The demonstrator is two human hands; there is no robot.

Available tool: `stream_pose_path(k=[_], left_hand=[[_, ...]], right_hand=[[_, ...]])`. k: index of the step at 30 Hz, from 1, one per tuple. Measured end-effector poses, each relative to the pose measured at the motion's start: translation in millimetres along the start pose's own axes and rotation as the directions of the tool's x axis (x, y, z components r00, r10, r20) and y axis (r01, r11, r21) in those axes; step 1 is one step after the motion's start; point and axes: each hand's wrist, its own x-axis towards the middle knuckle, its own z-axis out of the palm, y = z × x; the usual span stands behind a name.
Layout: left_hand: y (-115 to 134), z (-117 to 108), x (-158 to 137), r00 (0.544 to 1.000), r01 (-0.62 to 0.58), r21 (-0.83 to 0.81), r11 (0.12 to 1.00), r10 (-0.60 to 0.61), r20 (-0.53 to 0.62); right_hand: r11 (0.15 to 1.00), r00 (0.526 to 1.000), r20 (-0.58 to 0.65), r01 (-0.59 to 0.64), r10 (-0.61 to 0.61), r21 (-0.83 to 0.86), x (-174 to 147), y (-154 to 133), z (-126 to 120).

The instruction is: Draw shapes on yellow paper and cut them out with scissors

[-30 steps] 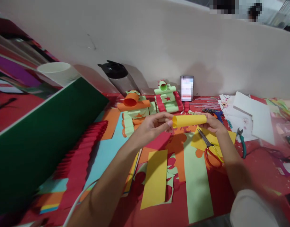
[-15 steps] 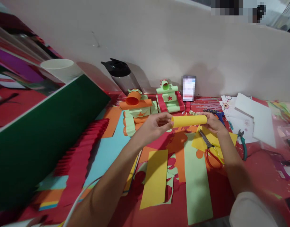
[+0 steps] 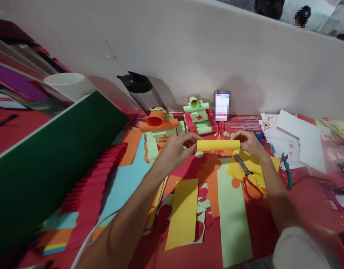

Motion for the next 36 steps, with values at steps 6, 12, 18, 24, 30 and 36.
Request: stream_pose_path(k=[6, 12, 18, 24, 30, 36], left_hand=[[1.3, -1.7, 0.2, 0.999, -0.047, 0.071, 0.996, 0.047, 0.001], [6.6, -2.6, -0.8, 0.999, -0.038, 0.133, 0.99, 0.037, 0.012], [14.1, -4.4, -2.8, 0.996, -0.047, 0.367, 0.929, 0.017, 0.086], [35.0, 1.1, -7.9, 0.978, -0.079, 0.614, 0.785, -0.057, 0.199], [52.9, 11.3, -17.1, 0.965, -0.185, 0.691, 0.698, -0.005, 0.264], [62.5, 14.0, -26.2, 0.974, -0.193, 0.693, 0.695, 0.05, 0.222]], right_hand=[[1.0, 1.0, 0.003, -0.001, 0.001, -0.01, 0.1, 0.4, -0.5], [0.995, 0.992, 0.119, -0.041, 0.052, -0.093, -0.1, 2.9, -1.1], [0.947, 0.951, 0.288, -0.016, 0.113, -0.321, -4.3, -0.4, -17.3], [0.917, 0.985, 0.161, 0.007, 0.063, -0.399, -13.1, -40.4, -11.2], [0.846, 0.986, 0.002, 0.144, -0.167, -0.514, -35.5, -93.1, 53.4], [0.639, 0.95, 0.014, 0.221, -0.312, -0.737, -44.1, -94.8, 87.6]])
